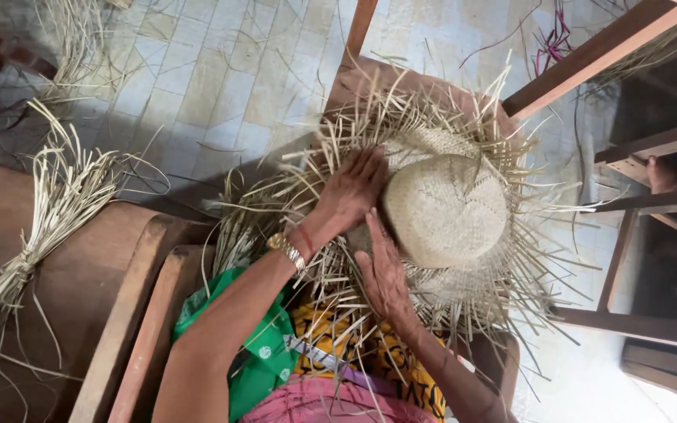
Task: Trimming the excess straw from the brim of a handmade woven hat using a knife
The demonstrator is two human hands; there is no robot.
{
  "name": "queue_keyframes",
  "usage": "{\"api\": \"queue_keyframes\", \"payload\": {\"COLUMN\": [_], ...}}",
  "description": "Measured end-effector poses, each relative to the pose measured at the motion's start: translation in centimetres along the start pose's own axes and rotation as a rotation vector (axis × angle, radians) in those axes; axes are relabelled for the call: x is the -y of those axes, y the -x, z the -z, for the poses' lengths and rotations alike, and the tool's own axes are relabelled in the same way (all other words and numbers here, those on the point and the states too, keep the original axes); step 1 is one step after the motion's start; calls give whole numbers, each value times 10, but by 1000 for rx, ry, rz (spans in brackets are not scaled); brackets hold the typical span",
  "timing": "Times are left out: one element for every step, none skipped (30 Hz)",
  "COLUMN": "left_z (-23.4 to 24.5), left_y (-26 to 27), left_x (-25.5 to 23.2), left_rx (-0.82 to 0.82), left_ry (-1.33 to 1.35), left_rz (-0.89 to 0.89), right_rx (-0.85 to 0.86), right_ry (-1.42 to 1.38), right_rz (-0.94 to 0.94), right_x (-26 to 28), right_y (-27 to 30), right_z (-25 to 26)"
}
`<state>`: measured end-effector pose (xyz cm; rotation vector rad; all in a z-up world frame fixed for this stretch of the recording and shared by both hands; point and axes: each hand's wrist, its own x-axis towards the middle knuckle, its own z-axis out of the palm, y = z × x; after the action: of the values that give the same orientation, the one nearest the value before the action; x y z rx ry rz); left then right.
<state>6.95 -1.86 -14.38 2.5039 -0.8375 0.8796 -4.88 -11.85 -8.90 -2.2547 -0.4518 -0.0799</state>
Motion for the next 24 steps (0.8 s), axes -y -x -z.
{"api": "queue_keyframes", "payload": {"left_z": [-8, -16, -25, -19, -13, -7, 0, 8, 17, 15, 14, 13, 13, 12, 11, 18, 24, 31, 35, 39, 43, 31, 18, 5], "left_y": [-6, -12, -17, -23, -30, -37, -39, -40, -44, -35, -25, -15, -8, -1, 8, 9, 10, 11, 9, 8, 7, 10, 14, 17], "left_x": [5, 10, 14, 14, 14, 14, 11, 7, 5, 1, -3, -7, -14, -22, -30, -39, -48, -57, -59, -61, -62, -58, -54, -50], "left_rx": [2, 92, 180, 182, 284, 386, 387, 461, 527, 521, 376, 231, 228, 146, 63, 62, 38, 13, 11, 23, 35, 33, 13, -6], "left_ry": [3, 3, 4, 9, 3, -2, 3, -66, -140, -140, -86, -30, -31, -81, -132, -134, -163, -193, -195, -212, -231, -234, -190, -146], "left_rz": [-1, 10, 24, 25, 65, 105, 101, 131, 157, 151, 188, 223, 221, 272, 328, 331, 352, 373, 373, 332, 293, 293, 187, 81], "right_rx": [-1, 30, 63, 65, 51, 37, 35, 42, 43, 36, 84, 131, 128, 153, 183, 185, 180, 175, 173, 144, 114, 113, 132, 151], "right_ry": [0, -15, -28, -27, 8, 44, 45, 18, -8, -3, 0, 4, 5, 3, 0, 1, 71, 141, 141, 268, 394, 393, 383, 372], "right_rz": [-4, -36, -68, -72, -37, -2, -7, 13, 39, 41, 41, 40, 42, 26, 10, 12, 44, 77, 80, 82, 86, 89, 129, 168], "right_x": [-3, -7, -11, -13, -15, -17, -15, -13, -11, -25, -38, -51, -47, -42, -38, -48, -58, -68, -68, -69, -70, -67, -64, -62], "right_y": [2, 4, 6, 6, 6, 6, 5, 5, 3, 10, 18, 26, 24, 22, 21, 24, 26, 27, 26, 24, 22, 22, 21, 21], "right_z": [-1, -2, -2, -3, -3, -4, -1, 3, 7, 8, 9, 9, 19, 29, 39, 35, 32, 28, 22, 16, 9, 10, 11, 12]}}
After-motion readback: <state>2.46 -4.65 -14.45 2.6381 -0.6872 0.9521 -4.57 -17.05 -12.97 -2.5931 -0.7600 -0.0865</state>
